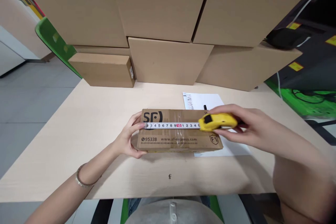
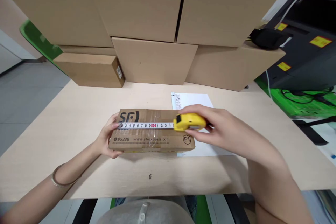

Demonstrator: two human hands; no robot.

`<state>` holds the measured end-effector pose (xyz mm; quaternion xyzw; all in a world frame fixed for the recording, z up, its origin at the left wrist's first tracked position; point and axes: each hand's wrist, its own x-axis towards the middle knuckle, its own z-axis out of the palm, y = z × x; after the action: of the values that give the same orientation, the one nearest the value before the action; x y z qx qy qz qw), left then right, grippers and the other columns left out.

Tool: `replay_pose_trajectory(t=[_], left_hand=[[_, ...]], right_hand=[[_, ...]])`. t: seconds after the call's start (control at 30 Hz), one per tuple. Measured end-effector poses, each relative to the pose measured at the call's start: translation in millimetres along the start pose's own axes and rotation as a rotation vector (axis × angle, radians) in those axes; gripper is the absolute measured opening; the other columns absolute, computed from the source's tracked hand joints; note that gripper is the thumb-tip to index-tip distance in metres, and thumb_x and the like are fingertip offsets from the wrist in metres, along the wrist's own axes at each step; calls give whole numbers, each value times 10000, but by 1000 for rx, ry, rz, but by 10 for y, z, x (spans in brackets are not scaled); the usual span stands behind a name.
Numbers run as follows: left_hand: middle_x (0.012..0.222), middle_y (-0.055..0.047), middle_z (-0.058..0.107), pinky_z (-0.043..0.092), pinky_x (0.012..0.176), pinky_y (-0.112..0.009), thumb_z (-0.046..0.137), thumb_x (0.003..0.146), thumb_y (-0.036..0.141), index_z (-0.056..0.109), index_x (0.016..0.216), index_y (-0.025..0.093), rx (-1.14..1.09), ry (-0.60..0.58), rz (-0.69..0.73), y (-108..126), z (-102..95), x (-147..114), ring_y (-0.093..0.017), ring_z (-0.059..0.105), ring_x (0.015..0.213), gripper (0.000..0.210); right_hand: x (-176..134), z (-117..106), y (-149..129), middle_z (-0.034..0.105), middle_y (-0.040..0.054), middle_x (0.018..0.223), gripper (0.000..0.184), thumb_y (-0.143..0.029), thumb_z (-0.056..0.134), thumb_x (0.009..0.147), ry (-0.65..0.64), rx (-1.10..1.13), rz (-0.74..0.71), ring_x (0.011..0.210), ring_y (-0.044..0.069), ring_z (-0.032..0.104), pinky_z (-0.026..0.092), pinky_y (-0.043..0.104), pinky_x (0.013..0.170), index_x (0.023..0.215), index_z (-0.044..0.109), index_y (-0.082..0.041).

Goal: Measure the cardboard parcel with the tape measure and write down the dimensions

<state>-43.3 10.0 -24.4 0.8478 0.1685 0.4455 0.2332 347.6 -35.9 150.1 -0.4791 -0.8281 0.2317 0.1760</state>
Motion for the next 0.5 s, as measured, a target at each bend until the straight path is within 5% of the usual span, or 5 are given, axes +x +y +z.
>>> replay_pose_trajectory(t=[0.2, 0.5], left_hand=[[1646, -99, 317, 445, 1148, -681, 830, 742, 498, 346, 1593, 438, -13, 6, -3, -14, 8, -27, -450, 368, 1497, 981], [1624, -85, 344, 426, 1125, -726, 886, 654, 457, 365, 1547, 506, -29, 6, -91, 48, 6, -8, -499, 390, 1467, 1035]], right_hand=[[-326, -138, 338, 721, 25, 867, 337, -483, 691, 932, 51, 11, 157, 604, 182, 616, 482, 310, 531, 1228, 666, -325], [-315, -185, 323, 747, 45, 942, 328, -457, 692, 934, 54, -25, 116, 634, 196, 670, 508, 304, 507, 1237, 643, -341]])
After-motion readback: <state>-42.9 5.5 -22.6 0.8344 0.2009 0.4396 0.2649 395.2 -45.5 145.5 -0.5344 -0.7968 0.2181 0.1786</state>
